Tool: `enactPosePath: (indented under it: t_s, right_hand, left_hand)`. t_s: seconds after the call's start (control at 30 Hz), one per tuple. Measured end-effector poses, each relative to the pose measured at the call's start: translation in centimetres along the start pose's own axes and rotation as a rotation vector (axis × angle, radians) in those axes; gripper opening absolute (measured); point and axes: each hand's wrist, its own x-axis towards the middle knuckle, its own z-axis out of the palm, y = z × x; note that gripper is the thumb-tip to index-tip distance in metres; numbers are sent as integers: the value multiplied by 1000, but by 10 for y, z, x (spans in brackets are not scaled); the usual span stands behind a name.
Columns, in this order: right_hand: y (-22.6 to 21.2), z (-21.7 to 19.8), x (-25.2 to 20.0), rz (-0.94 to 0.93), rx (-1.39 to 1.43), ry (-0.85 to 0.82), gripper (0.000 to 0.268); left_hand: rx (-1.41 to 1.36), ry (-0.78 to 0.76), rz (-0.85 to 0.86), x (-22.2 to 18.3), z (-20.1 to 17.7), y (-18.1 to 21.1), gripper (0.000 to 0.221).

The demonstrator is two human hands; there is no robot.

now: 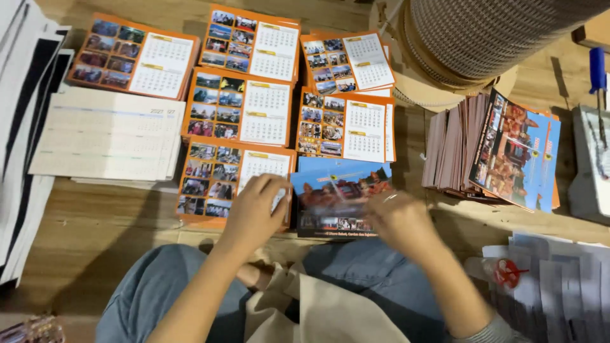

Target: Sorting and stacking printed calendars into organized piles on the floor.

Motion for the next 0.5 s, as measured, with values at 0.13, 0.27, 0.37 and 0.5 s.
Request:
enactPosePath:
  t_s: [0.13,0.27,0.37,0.5]
  right_hand:
    - [-14,93,-29,-121,48,28,17]
    - [-25,9,5,43,290,-405,22]
    - [4,-59,22,359,353,-386,23]
    - [74,-72,10,602,189,244,19]
  left_hand:
    - [-45,38,-28,35,5,0,15]
    - [24,-63,65,63,29,-14,17]
    - [96,-71,191,85,57,-32,23]
    - [302,-16,418,97,80,-45,24]
